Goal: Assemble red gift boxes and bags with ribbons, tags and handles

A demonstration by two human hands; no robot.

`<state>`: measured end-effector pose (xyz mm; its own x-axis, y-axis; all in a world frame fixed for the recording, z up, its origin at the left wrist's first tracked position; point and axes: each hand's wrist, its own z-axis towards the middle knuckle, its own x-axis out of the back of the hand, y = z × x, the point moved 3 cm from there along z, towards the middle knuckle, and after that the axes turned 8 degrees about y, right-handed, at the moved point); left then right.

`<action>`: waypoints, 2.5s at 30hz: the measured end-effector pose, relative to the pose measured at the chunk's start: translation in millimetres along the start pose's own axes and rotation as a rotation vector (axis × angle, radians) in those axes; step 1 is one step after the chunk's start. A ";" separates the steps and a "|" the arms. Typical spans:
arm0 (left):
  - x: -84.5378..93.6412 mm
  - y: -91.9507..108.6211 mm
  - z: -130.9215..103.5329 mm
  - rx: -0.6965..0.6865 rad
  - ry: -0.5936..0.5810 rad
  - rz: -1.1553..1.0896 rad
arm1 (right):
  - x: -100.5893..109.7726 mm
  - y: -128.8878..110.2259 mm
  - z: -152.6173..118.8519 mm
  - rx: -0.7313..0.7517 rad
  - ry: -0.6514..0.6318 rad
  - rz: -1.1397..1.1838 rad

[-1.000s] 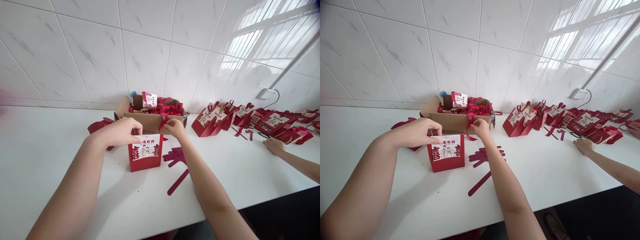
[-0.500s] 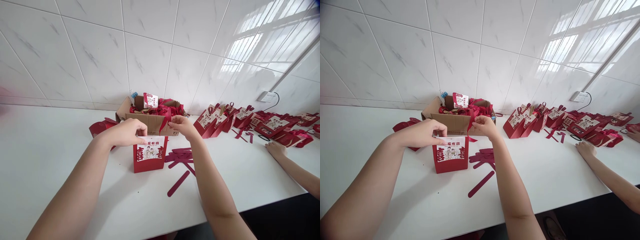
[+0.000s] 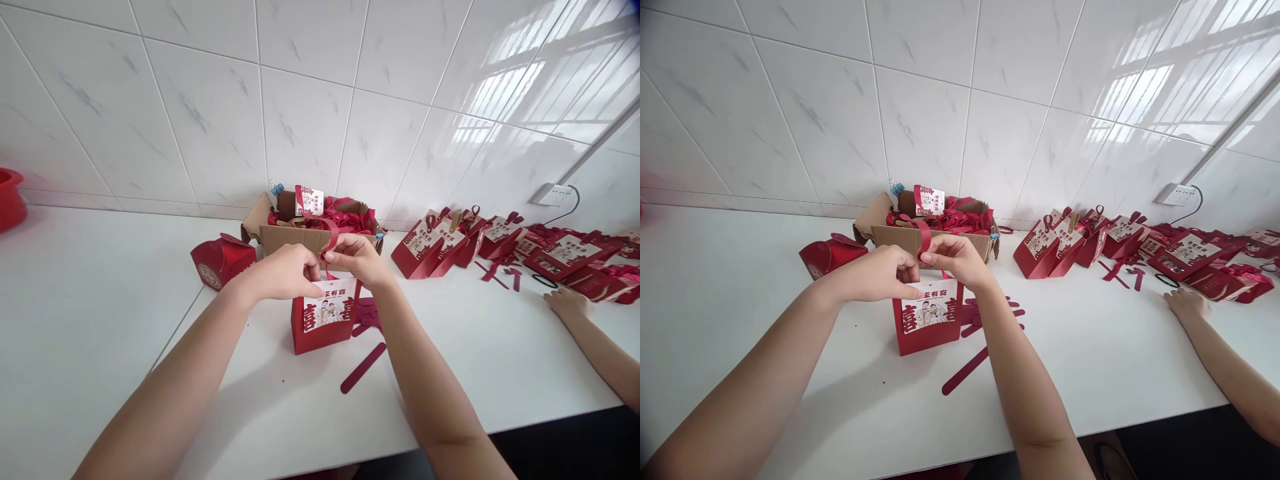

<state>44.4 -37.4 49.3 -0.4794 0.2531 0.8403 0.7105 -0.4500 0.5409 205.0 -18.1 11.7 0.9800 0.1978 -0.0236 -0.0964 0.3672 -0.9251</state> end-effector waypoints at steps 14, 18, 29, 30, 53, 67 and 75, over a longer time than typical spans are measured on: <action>2.9 1.2 -3.4 0.066 0.022 -0.004 | 12.7 -32.6 -16.3 0.250 -0.237 -0.037; 2.0 3.1 -4.5 0.023 0.016 -0.020 | 10.4 -36.4 -17.4 0.292 -0.164 -0.057; 3.9 -2.6 -7.4 0.028 -0.059 -0.167 | -8.3 -3.6 -6.0 0.346 0.100 -0.223; 4.6 -2.8 -8.2 0.036 -0.063 -0.169 | -8.7 -3.6 -6.6 0.351 0.107 -0.227; 18.7 -3.4 -27.5 0.004 0.001 -0.212 | -25.6 4.1 -15.7 0.392 0.427 -0.055; 22.0 24.8 -37.5 -0.293 0.368 -0.449 | -16.6 -14.6 -17.2 0.328 0.049 0.254; 26.5 26.7 -48.5 -0.301 0.430 -0.263 | -24.9 -31.9 -19.7 0.440 0.033 0.174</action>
<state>25.7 -84.2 84.3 -0.8306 0.0470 0.5549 0.3920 -0.6584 0.6425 187.2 -52.6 34.4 0.9470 0.2642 -0.1827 -0.3174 0.6827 -0.6581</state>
